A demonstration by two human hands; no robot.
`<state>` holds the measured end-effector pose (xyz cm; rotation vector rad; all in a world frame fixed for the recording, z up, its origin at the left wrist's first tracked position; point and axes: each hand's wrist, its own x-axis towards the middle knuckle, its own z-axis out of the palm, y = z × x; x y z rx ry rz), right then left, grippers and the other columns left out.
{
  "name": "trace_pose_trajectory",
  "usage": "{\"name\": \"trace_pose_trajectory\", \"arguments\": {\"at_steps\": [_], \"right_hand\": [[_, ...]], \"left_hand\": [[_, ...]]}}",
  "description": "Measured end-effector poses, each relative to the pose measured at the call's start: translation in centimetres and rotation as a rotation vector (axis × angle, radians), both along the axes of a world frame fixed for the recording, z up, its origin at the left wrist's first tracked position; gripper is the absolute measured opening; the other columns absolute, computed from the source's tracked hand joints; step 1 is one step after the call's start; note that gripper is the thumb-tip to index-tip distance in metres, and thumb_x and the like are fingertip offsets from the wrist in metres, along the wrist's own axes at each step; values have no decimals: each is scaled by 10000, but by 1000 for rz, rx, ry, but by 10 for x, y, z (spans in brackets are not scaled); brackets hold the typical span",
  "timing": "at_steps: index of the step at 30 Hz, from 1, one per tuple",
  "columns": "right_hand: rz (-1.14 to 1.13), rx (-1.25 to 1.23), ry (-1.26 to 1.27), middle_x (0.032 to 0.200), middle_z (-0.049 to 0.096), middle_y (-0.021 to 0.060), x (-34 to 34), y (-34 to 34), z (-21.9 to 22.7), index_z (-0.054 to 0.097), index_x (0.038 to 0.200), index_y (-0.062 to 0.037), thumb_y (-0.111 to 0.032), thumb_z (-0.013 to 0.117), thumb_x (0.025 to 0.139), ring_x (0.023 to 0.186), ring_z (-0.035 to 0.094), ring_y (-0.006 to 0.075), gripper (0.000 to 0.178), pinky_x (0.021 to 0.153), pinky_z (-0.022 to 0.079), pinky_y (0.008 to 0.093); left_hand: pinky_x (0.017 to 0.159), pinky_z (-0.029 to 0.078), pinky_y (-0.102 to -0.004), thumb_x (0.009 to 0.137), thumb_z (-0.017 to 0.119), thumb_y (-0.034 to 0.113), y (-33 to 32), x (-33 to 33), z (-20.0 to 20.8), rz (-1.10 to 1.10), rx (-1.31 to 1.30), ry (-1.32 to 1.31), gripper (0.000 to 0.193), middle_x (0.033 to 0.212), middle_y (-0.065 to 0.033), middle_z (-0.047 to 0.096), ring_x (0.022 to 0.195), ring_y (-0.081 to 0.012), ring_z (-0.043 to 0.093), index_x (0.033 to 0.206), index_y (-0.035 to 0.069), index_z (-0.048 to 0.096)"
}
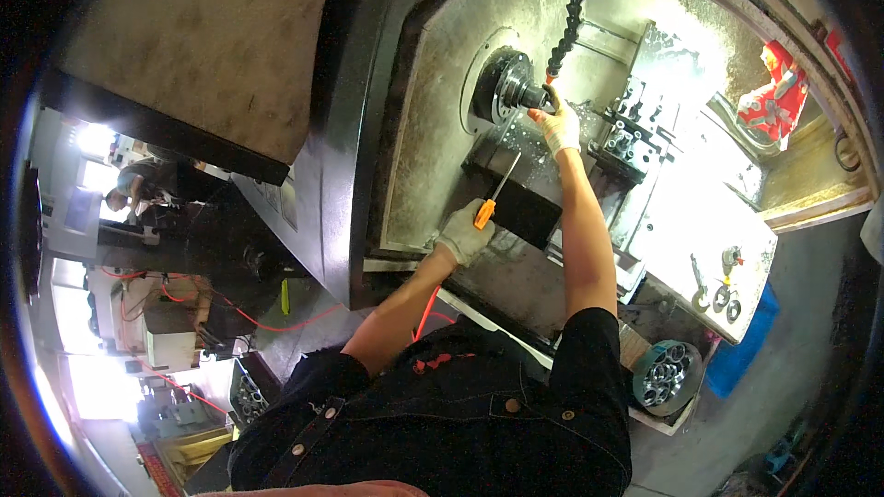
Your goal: The person operates a CNC lathe, repeatedly loading small metal rings into the chuck, using a screwdriver to secure them, and then removing the rings after processing. The person places the processed rings into a tray and continues the cycle with new rings from a nearby container.
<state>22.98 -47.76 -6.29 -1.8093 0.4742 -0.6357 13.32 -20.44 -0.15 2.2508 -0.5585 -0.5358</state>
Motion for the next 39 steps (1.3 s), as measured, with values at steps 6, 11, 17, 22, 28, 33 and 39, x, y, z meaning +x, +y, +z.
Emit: {"name": "trace_pose_trajectory", "arguments": {"at_steps": [6, 11, 17, 22, 28, 33, 39], "right_hand": [[18, 64, -56, 1169, 632, 108, 2, -3, -4, 498, 1330, -83, -40, 760, 710, 973, 590, 133, 675, 822, 469, 245], [-30, 566, 138, 1068, 643, 23, -9, 25, -28, 550, 1234, -107, -223, 797, 721, 818, 599, 130, 581, 588, 498, 287], [-167, 1098, -175, 908, 619, -42, 26, 80, -26, 591, 1154, -210, -223, 775, 753, 767, 548, 103, 442, 596, 466, 287], [-450, 988, -442, 841, 638, -9, 51, 96, -45, 645, 962, -94, -128, 732, 758, 686, 571, 124, 225, 557, 456, 281], [-494, 997, -473, 732, 573, -9, 45, 92, -48, 599, 873, -91, -123, 647, 781, 627, 539, 113, 109, 523, 464, 250], [-459, 874, -361, 770, 578, -1, 37, 92, -36, 590, 897, -65, -118, 619, 811, 645, 529, 102, 106, 563, 461, 243], [-495, 810, -645, 838, 569, -7, 41, 102, -39, 591, 938, -32, 43, 618, 797, 716, 501, 97, 163, 664, 439, 241]], "left_hand": [[743, 474, -448, 788, 583, 202, 5, -8, -6, -36, 0, 4, 287, 878, -230, 625, 855, -418, 597, 1029, 51, 543], [726, 473, -463, 787, 611, 212, 26, -32, 11, -54, -45, -27, 289, 861, -240, 620, 839, -433, 590, 1007, 38, 542], [724, 475, -445, 753, 635, 181, 80, -53, -48, -64, -50, -318, 283, 875, -214, 609, 842, -395, 599, 992, 51, 556], [753, 499, -375, 779, 647, 171, 106, -64, -59, 3, -10, -43, 450, 957, -184, 653, 867, -346, 640, 1189, 16, 540], [784, 479, -451, 765, 631, 203, 117, -72, -45, 58, 19, 75, 353, 973, -243, 618, 940, -415, 591, 1068, 41, 550], [803, 483, -439, 781, 623, 226, 122, -75, -55, 52, 16, 78, 405, 986, -243, 623, 959, -407, 595, 1126, 30, 547], [825, 485, -422, 797, 608, 228, 121, -76, -62, -2, 46, 118, 409, 1037, -236, 621, 996, -393, 596, 1150, 31, 544]]}}
